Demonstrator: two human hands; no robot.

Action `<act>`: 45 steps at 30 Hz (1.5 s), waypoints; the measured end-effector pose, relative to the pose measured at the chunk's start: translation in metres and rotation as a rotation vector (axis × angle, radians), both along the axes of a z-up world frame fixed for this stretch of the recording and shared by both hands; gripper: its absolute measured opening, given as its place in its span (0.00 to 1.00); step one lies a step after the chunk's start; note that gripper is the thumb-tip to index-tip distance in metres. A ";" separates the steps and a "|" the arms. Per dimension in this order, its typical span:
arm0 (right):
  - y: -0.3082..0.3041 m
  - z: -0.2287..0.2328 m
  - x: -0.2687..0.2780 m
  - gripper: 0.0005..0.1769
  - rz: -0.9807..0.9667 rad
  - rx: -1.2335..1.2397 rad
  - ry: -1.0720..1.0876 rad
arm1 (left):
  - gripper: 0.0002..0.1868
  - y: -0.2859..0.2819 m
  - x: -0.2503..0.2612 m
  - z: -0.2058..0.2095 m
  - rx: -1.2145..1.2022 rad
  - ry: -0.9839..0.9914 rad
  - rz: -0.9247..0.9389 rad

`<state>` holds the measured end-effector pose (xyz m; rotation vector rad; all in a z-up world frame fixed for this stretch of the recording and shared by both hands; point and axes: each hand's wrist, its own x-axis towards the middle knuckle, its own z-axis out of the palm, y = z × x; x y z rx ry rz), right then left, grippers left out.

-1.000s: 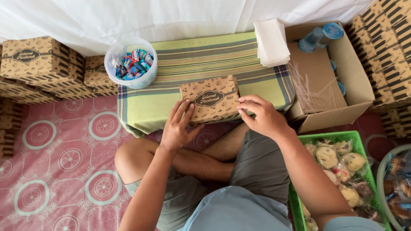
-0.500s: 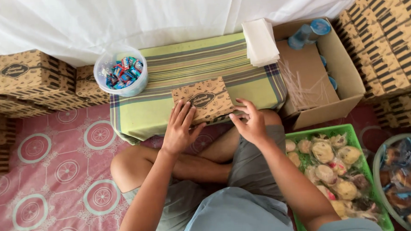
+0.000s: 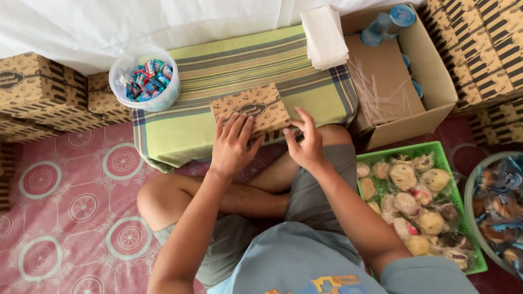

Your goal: Assembling and filling cardboard snack boxes with paper liners, candies, and small cakes.

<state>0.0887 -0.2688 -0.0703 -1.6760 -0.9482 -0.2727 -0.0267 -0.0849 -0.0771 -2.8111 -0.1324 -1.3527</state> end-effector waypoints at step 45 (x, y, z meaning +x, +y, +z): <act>0.034 -0.021 0.025 0.26 0.157 -0.160 -0.774 | 0.32 -0.056 -0.037 -0.066 -0.941 -0.556 0.392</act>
